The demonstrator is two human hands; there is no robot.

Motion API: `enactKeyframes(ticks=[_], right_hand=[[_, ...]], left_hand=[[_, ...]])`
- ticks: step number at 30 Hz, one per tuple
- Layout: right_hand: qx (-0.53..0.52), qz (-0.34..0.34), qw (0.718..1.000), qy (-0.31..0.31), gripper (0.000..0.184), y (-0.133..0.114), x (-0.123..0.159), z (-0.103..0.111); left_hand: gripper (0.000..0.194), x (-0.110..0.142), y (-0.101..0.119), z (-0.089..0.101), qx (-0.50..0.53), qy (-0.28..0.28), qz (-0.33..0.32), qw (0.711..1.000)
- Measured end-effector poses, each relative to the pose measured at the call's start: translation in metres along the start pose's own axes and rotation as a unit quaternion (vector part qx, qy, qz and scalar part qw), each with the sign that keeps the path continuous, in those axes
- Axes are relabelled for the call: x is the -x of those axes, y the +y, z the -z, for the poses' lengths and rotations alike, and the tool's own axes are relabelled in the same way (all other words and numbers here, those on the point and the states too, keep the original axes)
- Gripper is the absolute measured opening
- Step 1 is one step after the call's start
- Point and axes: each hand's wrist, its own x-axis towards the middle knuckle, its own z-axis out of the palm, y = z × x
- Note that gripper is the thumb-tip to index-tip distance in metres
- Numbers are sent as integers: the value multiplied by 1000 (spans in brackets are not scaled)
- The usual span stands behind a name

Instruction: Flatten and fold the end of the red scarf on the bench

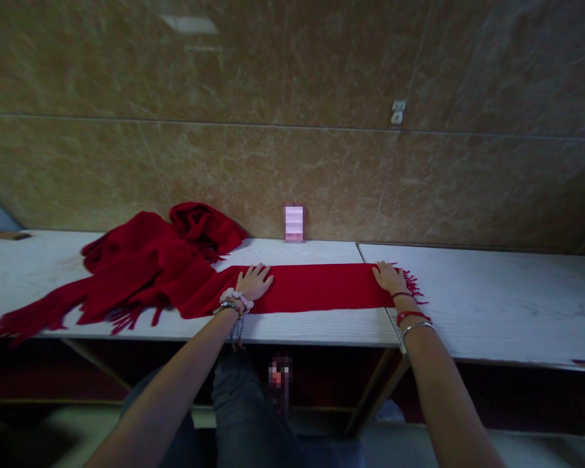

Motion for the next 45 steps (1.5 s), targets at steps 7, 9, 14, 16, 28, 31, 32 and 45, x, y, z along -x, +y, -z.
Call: enactKeyframes(ticks=[7, 9, 14, 16, 28, 31, 32, 45], right_hand=[[-48, 171, 980, 87, 50, -36, 3, 8], [-95, 259, 960, 50, 51, -51, 6, 9], [-103, 268, 958, -19, 49, -63, 8, 3], [-93, 237, 967, -12, 49, -58, 6, 2], [-45, 137, 989, 30, 40, -20, 0, 16], [-14, 106, 994, 38, 40, -4, 3, 15], [-6, 90, 995, 43, 41, 1, 4, 14], [-23, 58, 993, 97, 46, 14, 7, 20]], left_hand=[[50, 2, 2, 4, -7, 9, 5, 1000], [50, 2, 2, 3, -10, 13, 4, 1000], [48, 6, 3, 2, -23, 30, 1, 999], [45, 6, 3, 6, -44, 34, -17, 998], [53, -26, 145, 9, -30, 12, -168, 985], [56, -22, 171, -14, 37, -7, -215, 976], [55, -22, 174, -19, 43, -12, -219, 975], [49, -15, 172, -14, 24, -12, -196, 980]])
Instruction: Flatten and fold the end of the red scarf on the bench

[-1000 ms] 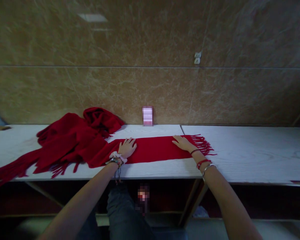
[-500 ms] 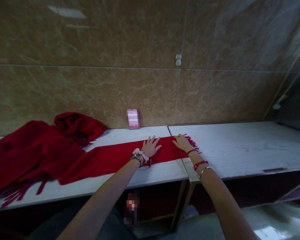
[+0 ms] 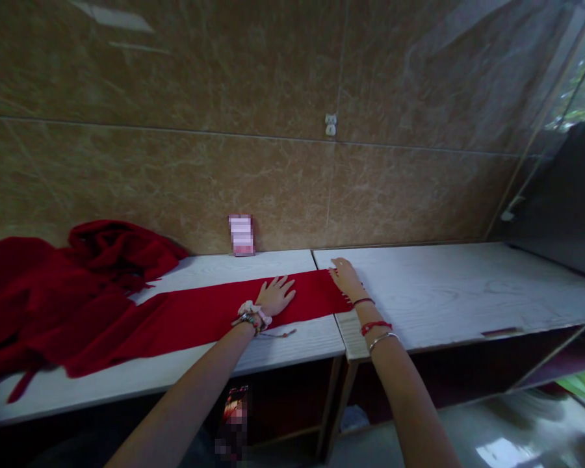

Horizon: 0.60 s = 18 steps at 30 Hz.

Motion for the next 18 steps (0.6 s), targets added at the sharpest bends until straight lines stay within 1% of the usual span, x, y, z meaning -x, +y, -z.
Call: enactKeyframes(ticks=[2, 3, 4, 5, 9, 11, 13, 15, 16, 18], right_hand=[[-28, 76, 996, -40, 45, -12, -3, -7], [-39, 97, 993, -60, 45, -15, -4, -10], [-46, 101, 991, -75, 45, -15, -4, -13], [-48, 88, 992, -83, 45, -13, -3, -16], [-36, -21, 996, -79, 44, 11, 4, -15], [-30, -65, 995, -67, 45, 21, 5, -10], [-27, -85, 995, -44, 48, 24, 5, -5], [-33, -63, 997, -22, 50, 19, 2, -2], [-43, -34, 998, -16, 50, 15, 1, -2], [-72, 48, 996, -19, 50, 5, -1, -3]], left_hand=[[48, 0, -1, -2, -1, 6, -1, 1000], [48, -1, -1, -2, -2, 8, -1, 1000], [48, -1, -1, -2, -3, 10, -1, 1000], [48, -1, -2, -2, -4, 10, -1, 1000], [47, 0, -1, -1, -5, 8, -1, 1000], [47, 1, -1, -1, -5, 8, -1, 1000], [47, 1, -2, -1, -4, 9, -1, 1000], [47, 1, -3, -2, -4, 10, 0, 1000], [47, 0, -3, -2, -4, 11, 1, 1000], [47, 0, -3, -3, -3, 11, 1, 1000]])
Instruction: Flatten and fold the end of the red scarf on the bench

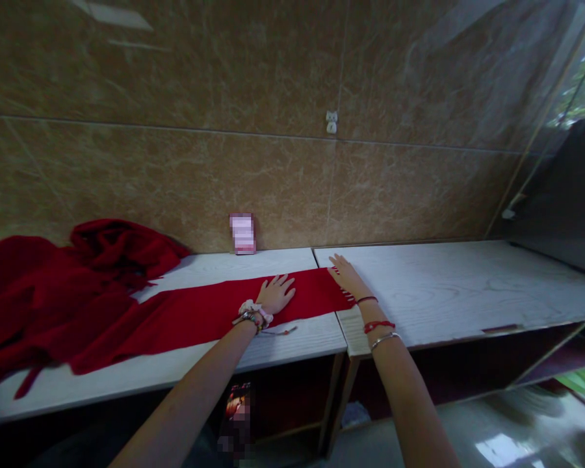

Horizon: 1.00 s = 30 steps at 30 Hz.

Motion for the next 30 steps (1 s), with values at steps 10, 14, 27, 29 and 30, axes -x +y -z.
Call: enactKeyframes(ticks=[10, 14, 27, 29, 30], right_hand=[[54, -111, 990, -71, 46, 13, 14, 7], [62, -115, 990, 57, 43, 12, 12, 23], [110, -229, 966, -54, 33, 0, 24, 31], [109, -217, 969, -39, 36, 0, 23, 38], [104, -196, 975, -31, 37, -3, 21, 41]], left_hand=[[47, 0, 1, -1, -1, 3, -5, 1000], [46, 0, 0, -1, -2, 9, -3, 1000], [46, 0, 1, 0, 2, 9, -2, 1000], [46, 0, 1, 0, 2, 12, -4, 1000], [46, 0, 1, -1, 3, 13, -4, 1000]])
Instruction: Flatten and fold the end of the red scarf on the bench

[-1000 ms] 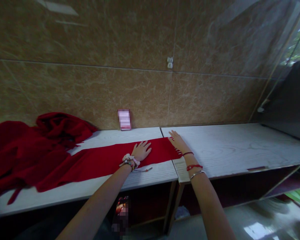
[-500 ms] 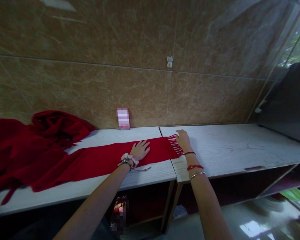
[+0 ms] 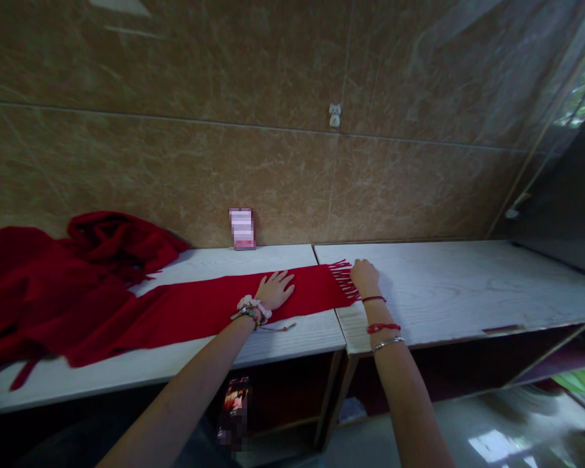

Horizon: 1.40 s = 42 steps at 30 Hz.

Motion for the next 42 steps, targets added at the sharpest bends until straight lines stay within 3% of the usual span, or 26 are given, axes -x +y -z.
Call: enactKeyframes(ticks=[3, 5, 9, 13, 17, 21, 25, 29, 34, 37, 42], right_hand=[[-19, 85, 996, 0, 36, -16, 1, 2], [-18, 107, 994, -22, 31, -25, 3, -2], [11, 32, 998, -53, 32, -22, 7, -14], [23, -39, 998, -54, 36, -6, 8, -8], [15, 9, 1000, -8, 40, -9, 8, 7], [2, 87, 995, -46, 34, -25, 9, 5], [21, 28, 996, -87, 33, -22, 12, -5], [29, -34, 995, -94, 35, -8, 13, 1], [5, 36, 998, -46, 40, -17, 14, 13], [-2, 74, 995, -62, 36, -26, 15, 8], [16, -4, 996, -93, 33, -8, 15, 3]], left_hand=[[46, 0, 0, 0, 1, 1, -1, 1000], [46, 0, -1, 0, -1, 1, -1, 1000], [46, -1, -1, 1, -1, -1, -4, 1000], [47, -2, -2, 0, 4, -1, -7, 1000], [46, -3, -2, -1, -3, 3, -9, 1000], [46, -3, -1, -1, -8, 3, -6, 1000], [46, -4, -2, -1, -2, 0, -5, 1000], [47, -6, -4, -3, 2, -1, -4, 1000], [47, -6, -5, -5, -2, 6, -3, 1000], [47, -6, -5, -5, 2, 5, -2, 1000], [45, -4, -2, -2, -2, 8, 3, 1000]])
